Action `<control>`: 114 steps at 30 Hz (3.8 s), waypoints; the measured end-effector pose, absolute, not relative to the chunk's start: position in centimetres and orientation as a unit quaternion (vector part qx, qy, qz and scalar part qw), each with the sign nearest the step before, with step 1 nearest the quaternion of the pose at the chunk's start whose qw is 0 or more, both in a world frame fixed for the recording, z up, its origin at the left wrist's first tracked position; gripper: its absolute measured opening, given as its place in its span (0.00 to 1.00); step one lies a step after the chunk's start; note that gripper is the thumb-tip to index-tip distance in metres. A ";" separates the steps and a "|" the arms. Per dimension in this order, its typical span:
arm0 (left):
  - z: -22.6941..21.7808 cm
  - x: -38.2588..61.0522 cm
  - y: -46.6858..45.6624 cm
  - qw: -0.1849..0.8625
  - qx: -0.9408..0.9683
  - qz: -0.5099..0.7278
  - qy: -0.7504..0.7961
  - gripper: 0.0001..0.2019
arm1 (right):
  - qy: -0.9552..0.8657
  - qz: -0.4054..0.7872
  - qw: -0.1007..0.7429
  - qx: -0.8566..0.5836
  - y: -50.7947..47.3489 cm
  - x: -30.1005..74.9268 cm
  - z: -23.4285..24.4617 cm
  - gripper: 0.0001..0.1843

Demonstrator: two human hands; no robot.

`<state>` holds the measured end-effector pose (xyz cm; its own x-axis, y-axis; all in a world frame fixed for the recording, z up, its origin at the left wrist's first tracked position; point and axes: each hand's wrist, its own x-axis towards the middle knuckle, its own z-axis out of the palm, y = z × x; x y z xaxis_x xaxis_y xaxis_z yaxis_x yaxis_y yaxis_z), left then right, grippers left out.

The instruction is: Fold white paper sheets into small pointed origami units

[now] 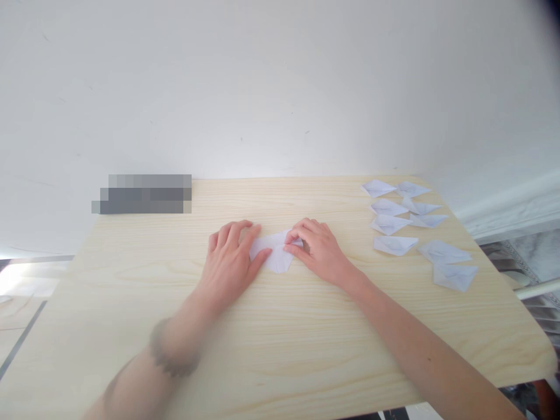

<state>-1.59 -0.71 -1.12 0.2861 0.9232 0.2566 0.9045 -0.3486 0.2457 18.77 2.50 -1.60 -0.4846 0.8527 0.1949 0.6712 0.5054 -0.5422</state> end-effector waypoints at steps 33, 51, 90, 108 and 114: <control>-0.1 -1.4 -0.8 0.356 0.639 0.303 0.611 0.12 | -0.712 0.404 0.268 -0.509 2.5 19.1 -1.0 0.19; -0.1 -2.0 -0.3 0.418 0.649 0.294 0.564 0.13 | -0.715 0.401 0.290 -0.494 2.2 18.8 -1.1 0.18; -0.1 -4.0 0.5 0.499 0.602 0.289 0.553 0.14 | -0.764 0.437 0.205 -0.428 3.2 21.0 0.0 0.19; -0.3 -2.9 -0.1 0.352 0.686 0.380 0.511 0.09 | -0.793 0.307 0.367 -0.376 2.6 19.8 -1.3 0.11; -0.9 -4.0 0.4 0.182 0.790 0.383 0.443 0.09 | -0.841 0.194 0.360 -0.353 3.2 20.4 -2.0 0.17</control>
